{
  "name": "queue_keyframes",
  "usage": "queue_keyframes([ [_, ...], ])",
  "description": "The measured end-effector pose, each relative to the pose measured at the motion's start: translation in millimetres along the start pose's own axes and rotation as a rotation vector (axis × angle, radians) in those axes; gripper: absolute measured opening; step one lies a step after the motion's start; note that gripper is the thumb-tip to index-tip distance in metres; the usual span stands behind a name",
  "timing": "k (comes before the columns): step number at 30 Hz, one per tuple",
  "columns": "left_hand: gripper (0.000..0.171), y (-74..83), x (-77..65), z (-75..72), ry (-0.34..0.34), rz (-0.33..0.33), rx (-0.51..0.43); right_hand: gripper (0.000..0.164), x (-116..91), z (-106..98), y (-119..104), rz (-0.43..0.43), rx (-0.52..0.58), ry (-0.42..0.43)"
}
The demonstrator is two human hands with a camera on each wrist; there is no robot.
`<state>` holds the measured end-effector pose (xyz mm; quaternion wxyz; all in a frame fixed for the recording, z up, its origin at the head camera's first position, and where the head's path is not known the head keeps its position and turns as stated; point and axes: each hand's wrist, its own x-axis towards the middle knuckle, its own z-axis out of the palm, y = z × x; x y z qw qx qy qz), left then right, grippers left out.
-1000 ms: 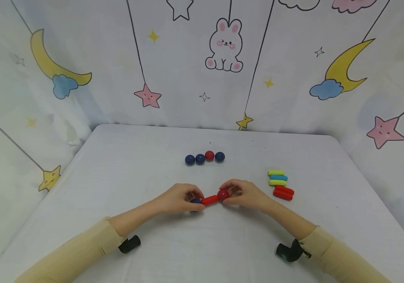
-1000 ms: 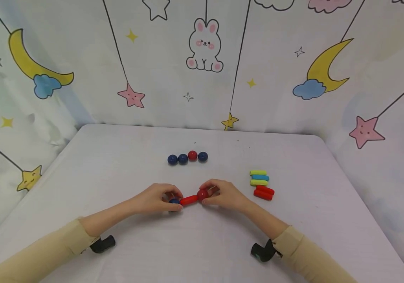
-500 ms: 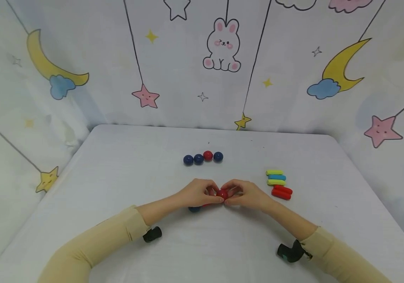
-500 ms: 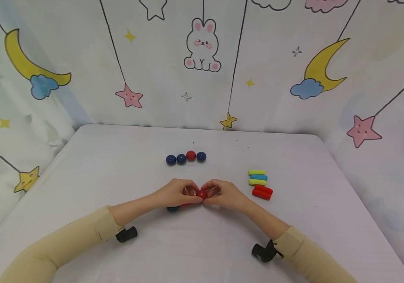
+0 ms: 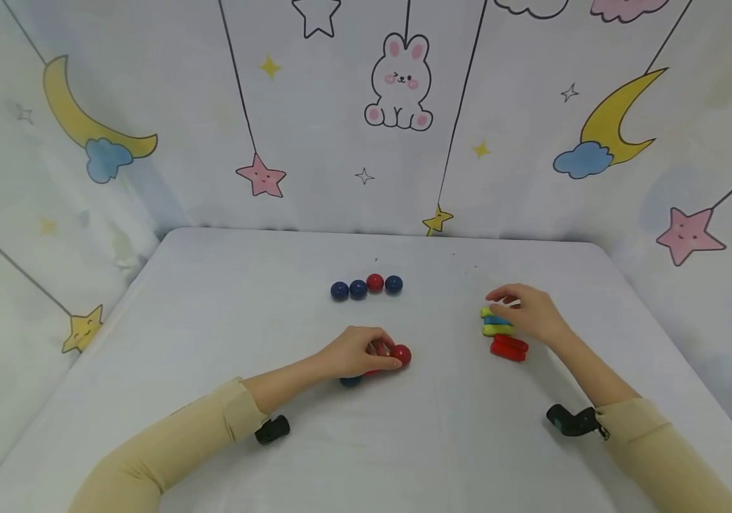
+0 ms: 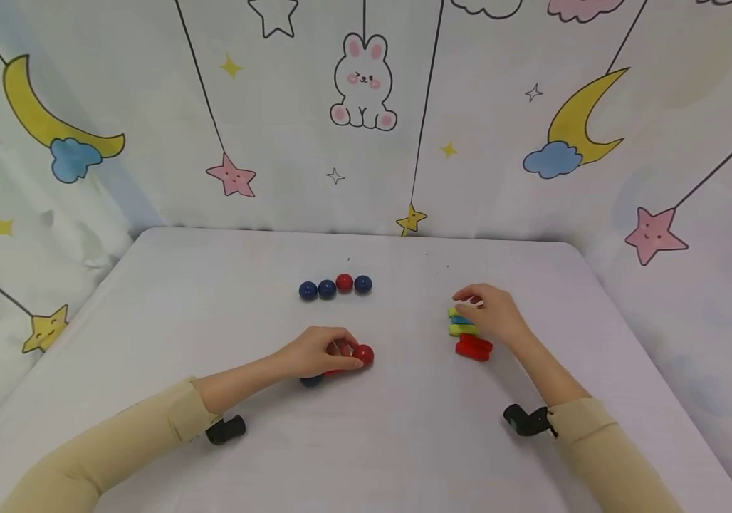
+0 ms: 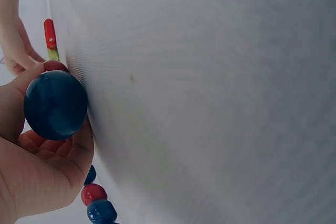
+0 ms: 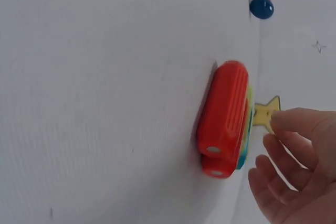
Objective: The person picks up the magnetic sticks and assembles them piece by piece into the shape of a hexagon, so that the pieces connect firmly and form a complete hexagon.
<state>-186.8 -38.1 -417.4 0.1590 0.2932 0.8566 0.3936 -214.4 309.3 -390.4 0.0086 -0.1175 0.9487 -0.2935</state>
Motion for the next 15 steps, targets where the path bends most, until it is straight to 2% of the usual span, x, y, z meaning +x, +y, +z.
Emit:
queue_keyframes([
  [7, 0.030, -1.8, -2.5, -0.6, 0.000, -0.001, -0.005, 0.029, 6, -6, 16, 0.101, -0.008, -0.083],
  [15, 0.030, -3.5, -3.7, -1.3, 0.002, -0.002, -0.016, 0.032, 16, 1, 12, 0.097, 0.001, -0.109],
])
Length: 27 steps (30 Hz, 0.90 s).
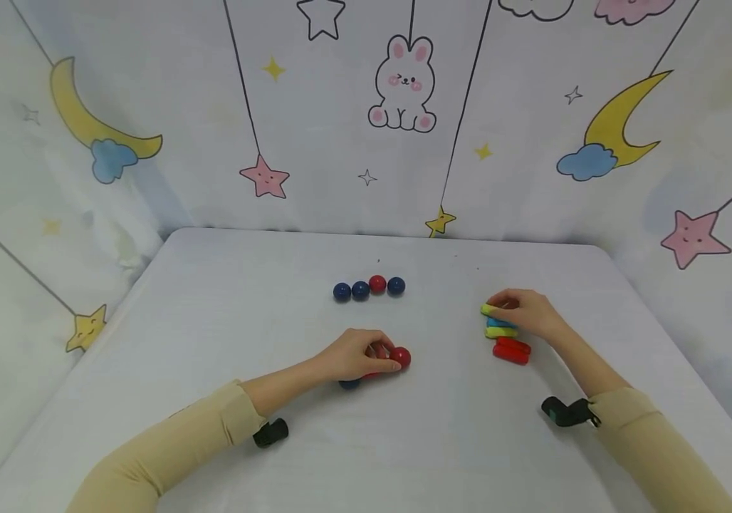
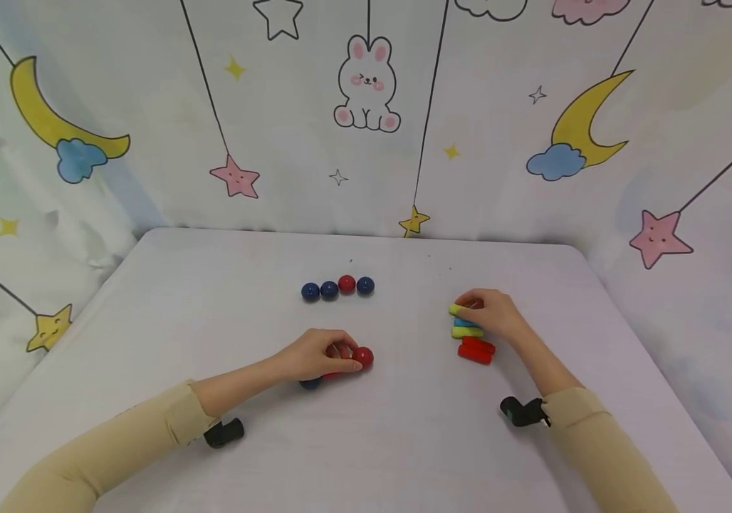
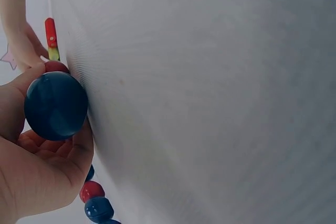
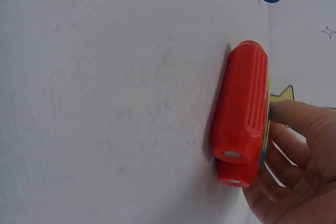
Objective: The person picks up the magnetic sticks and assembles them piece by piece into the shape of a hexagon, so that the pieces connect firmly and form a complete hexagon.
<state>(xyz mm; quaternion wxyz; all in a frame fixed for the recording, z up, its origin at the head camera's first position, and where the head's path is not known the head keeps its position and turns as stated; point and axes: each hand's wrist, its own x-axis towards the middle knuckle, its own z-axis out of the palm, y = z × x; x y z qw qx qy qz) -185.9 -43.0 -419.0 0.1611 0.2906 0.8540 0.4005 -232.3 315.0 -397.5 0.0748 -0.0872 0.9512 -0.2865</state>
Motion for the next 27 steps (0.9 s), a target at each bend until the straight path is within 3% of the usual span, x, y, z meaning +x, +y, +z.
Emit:
queue_keyframes([
  [7, 0.030, -0.1, -2.4, -1.6, 0.007, -0.003, -0.005, 0.027, 12, 14, -9, -0.066, 0.007, -0.015],
  [12, 0.030, -0.9, -4.2, -2.3, 0.006, -0.011, -0.012, 0.024, 11, 34, -28, -0.209, 0.055, -0.049],
  [18, 0.030, -3.9, -6.4, -2.7, 0.016, 0.008, 0.005, 0.025, 4, 56, -58, -0.391, 0.131, -0.178],
  [22, 0.030, -4.3, -8.0, -3.7, 0.018, 0.009, -0.002, 0.026, 0, 65, -72, -0.455, 0.171, -0.274],
  [27, 0.030, -4.8, -9.5, -4.9, 0.014, -0.001, -0.013, 0.026, -3, 71, -83, -0.497, 0.187, -0.320],
])
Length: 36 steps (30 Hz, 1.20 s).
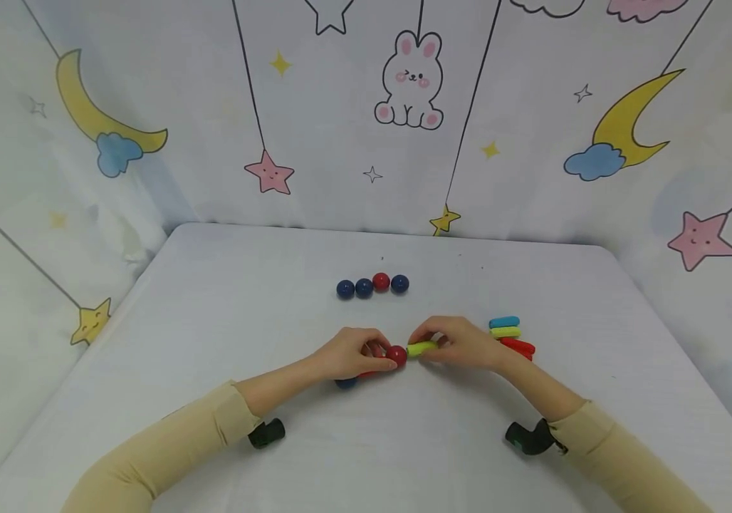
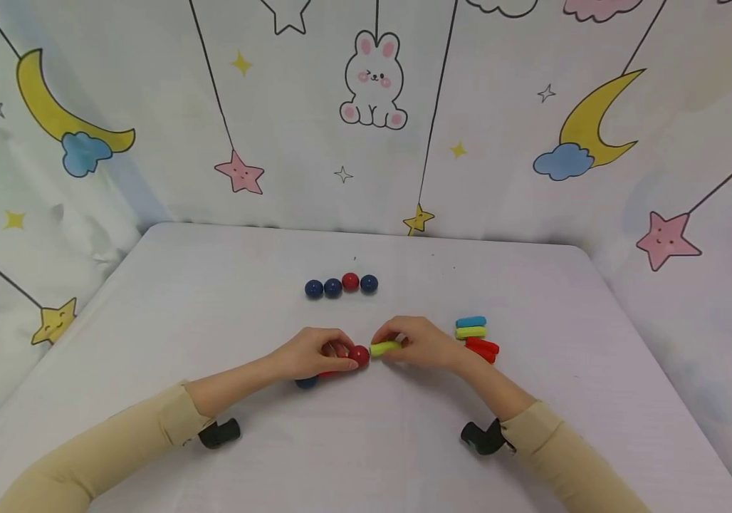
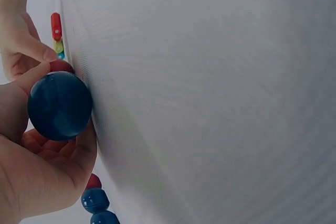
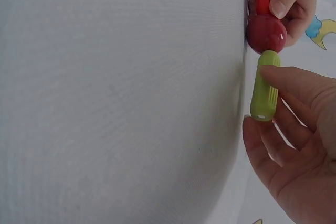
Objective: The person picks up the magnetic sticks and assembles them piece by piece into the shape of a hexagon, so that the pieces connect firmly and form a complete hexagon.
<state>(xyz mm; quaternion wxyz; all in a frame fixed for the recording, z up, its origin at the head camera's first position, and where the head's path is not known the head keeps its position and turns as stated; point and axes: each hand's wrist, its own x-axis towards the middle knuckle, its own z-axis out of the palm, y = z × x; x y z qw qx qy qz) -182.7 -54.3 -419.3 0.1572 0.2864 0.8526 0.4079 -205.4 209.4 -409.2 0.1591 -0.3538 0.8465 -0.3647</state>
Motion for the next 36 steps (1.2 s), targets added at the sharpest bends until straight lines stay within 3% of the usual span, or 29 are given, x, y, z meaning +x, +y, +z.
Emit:
queue_keyframes([
  [8, 0.029, -2.7, -0.3, -1.7, 0.008, -0.008, 0.011, 0.025, 3, 3, -2, -0.026, -0.018, -0.003],
  [16, 0.032, 1.9, 8.0, -1.7, 0.034, 0.035, 0.098, 0.026, 7, 8, -6, 0.000, 0.018, -0.003],
  [24, 0.020, 1.9, 14.6, 2.8, 0.037, 0.049, 0.136, 0.027, 14, 12, -11, 0.028, 0.039, 0.003],
  [27, 0.018, 2.1, 13.3, 2.8, 0.042, 0.050, 0.127, 0.024, 20, 8, -9, 0.061, 0.024, 0.073],
  [30, 0.018, 3.2, 11.1, 2.2, 0.050, 0.046, 0.121, 0.025, 32, 3, -3, 0.135, -0.011, 0.224],
  [33, 0.019, 3.9, 9.6, 2.1, 0.055, 0.044, 0.120, 0.034, 47, -3, 3, 0.231, -0.037, 0.366],
  [36, 0.019, 5.1, 8.6, 2.6, 0.051, 0.039, 0.120, 0.044, 60, -9, 8, 0.310, -0.031, 0.425],
])
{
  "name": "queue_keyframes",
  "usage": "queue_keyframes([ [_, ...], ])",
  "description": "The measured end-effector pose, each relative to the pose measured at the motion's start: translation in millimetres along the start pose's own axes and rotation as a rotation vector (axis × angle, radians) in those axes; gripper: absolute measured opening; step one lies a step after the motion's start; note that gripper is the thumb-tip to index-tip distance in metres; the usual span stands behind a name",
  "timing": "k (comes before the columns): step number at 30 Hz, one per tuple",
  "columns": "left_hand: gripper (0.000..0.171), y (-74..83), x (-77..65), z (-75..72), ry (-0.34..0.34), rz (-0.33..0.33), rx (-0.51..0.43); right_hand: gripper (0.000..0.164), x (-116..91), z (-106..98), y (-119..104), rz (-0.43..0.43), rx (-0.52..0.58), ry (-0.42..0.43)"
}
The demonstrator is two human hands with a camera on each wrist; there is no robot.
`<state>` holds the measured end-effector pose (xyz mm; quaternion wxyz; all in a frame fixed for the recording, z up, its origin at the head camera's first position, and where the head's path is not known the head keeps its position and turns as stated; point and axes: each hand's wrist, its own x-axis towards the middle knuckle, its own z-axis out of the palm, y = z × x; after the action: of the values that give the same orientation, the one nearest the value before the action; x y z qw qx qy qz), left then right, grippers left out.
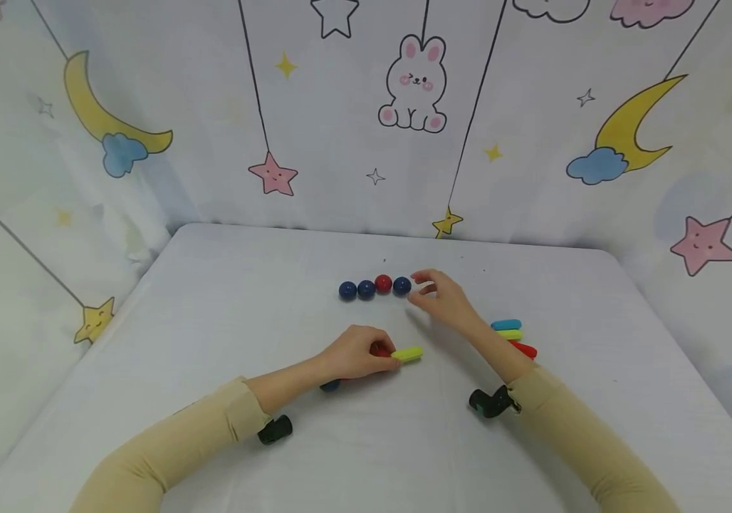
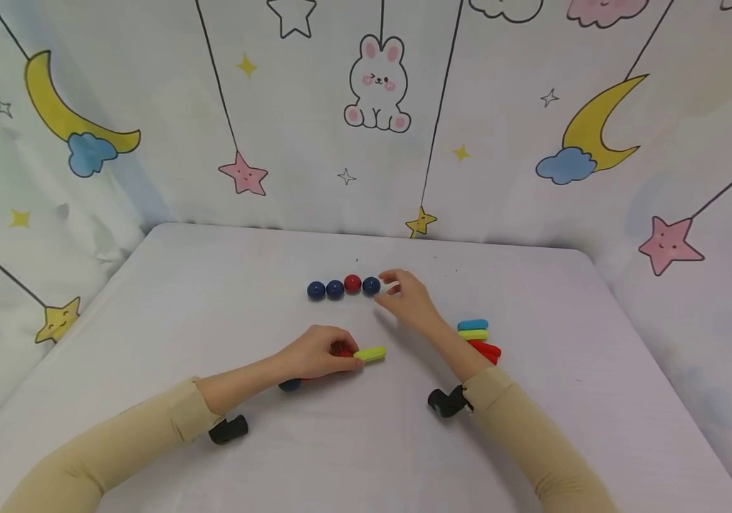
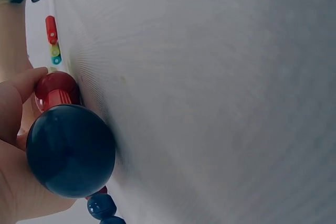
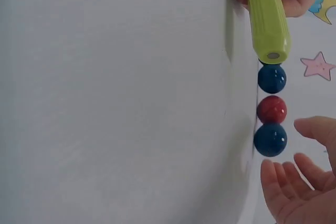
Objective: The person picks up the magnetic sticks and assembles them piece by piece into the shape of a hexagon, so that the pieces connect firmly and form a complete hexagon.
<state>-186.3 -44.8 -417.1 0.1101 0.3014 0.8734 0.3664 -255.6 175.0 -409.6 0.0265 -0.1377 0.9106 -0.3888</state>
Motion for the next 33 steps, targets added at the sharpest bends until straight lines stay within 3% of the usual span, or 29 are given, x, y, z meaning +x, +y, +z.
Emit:
queue_keyframes([
  [5, 0.020, 0.2, -1.3, -0.1, -0.009, -0.013, 0.005, 0.051, 18, 4, 1, 0.070, 0.010, -0.019],
  [15, 0.019, -0.4, -1.1, 1.0, -0.010, -0.016, 0.010, 0.049, 35, 16, 5, 0.066, -0.055, -0.050],
  [21, 0.020, -0.4, -0.6, 2.1, -0.014, -0.017, 0.005, 0.046, 35, 19, 6, 0.029, -0.104, -0.038],
  [33, 0.021, 1.2, -1.5, 0.9, -0.017, -0.030, 0.012, 0.043, 22, 12, 7, 0.059, -0.073, -0.049],
])
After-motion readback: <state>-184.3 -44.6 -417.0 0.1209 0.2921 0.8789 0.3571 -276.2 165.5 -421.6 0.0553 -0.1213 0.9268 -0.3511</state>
